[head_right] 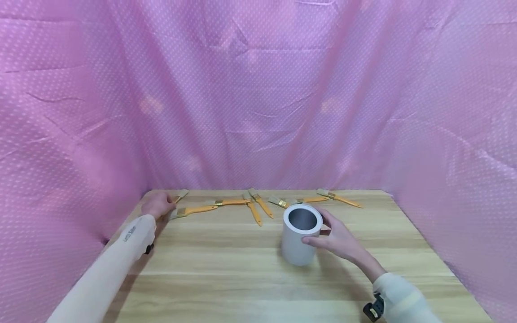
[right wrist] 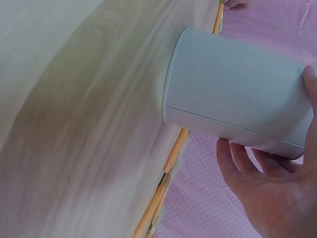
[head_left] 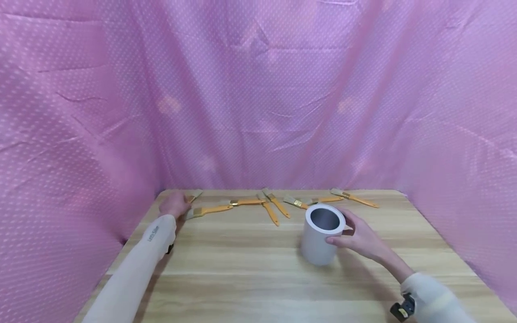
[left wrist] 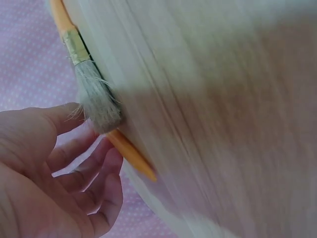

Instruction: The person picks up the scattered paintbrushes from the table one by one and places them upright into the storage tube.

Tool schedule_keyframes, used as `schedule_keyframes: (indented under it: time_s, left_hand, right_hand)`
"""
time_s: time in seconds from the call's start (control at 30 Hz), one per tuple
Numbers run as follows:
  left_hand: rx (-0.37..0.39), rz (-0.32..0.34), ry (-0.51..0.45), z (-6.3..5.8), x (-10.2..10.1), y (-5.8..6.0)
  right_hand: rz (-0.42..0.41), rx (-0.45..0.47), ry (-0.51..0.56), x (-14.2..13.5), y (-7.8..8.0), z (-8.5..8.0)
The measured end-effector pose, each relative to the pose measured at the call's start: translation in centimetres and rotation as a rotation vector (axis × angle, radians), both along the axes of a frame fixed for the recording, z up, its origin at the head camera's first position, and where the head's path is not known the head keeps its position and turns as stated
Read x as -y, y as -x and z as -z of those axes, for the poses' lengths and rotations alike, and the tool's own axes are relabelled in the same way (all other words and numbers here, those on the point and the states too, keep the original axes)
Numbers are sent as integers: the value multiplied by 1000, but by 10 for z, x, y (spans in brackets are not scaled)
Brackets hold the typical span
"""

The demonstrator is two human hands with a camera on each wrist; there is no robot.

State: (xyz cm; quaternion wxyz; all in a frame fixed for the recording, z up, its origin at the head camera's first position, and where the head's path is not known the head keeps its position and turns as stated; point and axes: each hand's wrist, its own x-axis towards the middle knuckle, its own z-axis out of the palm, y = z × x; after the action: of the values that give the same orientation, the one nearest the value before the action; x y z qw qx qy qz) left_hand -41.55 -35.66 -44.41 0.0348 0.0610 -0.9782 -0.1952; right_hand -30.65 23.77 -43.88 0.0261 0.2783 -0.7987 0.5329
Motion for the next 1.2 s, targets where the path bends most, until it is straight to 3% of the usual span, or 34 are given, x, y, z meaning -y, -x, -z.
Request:
schedule_keyframes:
  time_s: [0.4,0.7,0.87,0.97,1.1,1.2]
  left_hand:
    - [26,-72,-20,6,5,0]
    - [-27,-58,-1,6,3,-3]
    - [-78,0,-52,0,-4,-3]
    - [-86,45,-120,-3,-8,-9]
    - [-127,105,-189,-18,-21,-22]
    - [-215,165,-196,-31,-40,-31]
  right_hand:
    - [45,-39,23,24,6,4]
    - [55,-13,27,39,8,1]
    - [60,0,18,39,12,1]
    - [42,1,14,42,14,3]
    - [5,-22,25,51,20,5]
    - [-13,-35,37,58,23,3]
